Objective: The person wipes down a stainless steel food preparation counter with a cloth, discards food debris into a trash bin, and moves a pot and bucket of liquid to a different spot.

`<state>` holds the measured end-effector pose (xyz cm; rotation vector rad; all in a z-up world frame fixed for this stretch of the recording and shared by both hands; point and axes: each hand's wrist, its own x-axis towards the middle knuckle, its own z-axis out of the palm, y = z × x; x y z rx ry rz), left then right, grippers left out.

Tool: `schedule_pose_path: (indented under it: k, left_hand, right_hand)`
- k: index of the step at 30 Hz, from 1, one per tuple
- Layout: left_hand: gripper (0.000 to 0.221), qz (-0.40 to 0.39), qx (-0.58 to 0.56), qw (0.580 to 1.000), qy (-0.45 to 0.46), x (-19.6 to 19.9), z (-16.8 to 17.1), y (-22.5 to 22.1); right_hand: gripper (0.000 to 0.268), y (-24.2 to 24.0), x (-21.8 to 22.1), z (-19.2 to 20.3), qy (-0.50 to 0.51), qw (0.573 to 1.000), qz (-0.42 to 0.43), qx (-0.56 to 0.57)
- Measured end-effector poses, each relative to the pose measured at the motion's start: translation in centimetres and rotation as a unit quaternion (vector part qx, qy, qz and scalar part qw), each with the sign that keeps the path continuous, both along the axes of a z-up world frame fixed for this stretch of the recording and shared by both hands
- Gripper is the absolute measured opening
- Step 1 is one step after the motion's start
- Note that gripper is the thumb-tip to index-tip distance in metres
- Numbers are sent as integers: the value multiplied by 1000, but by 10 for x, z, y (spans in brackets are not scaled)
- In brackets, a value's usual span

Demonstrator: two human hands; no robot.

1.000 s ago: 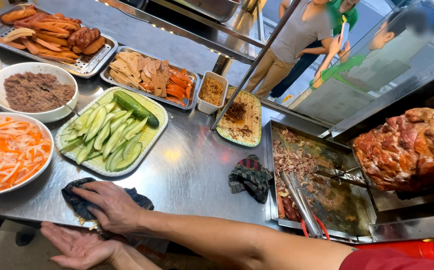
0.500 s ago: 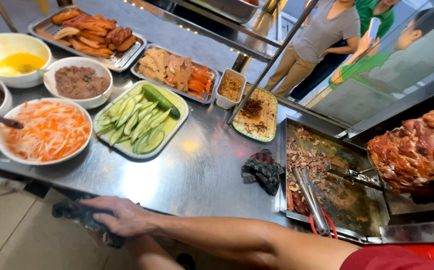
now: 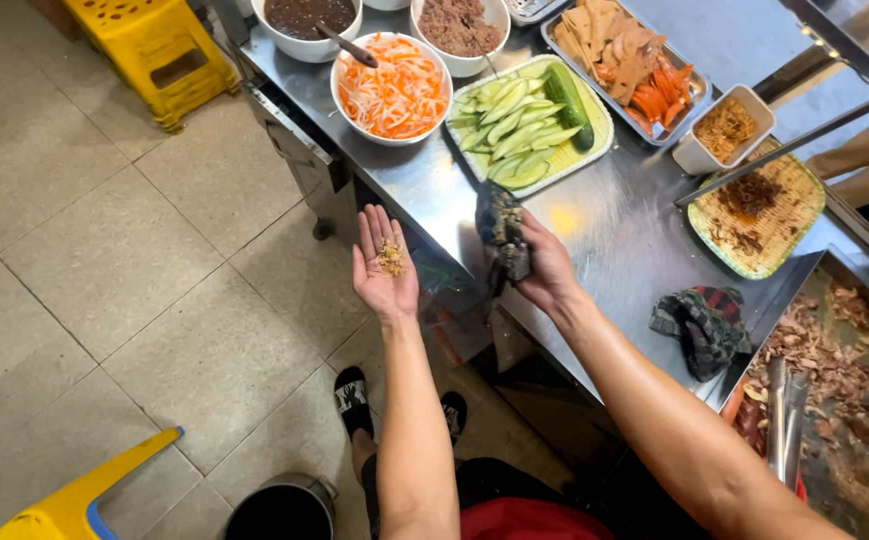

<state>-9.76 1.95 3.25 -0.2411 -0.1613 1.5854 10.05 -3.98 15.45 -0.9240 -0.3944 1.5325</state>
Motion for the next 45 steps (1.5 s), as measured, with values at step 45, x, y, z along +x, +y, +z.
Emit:
schedule_pose_path:
  k: [45]
  left_hand:
    - [56, 91, 32, 988, 118, -443, 113, 204]
  right_hand:
    - [28, 299, -420, 49, 76, 963, 250, -60]
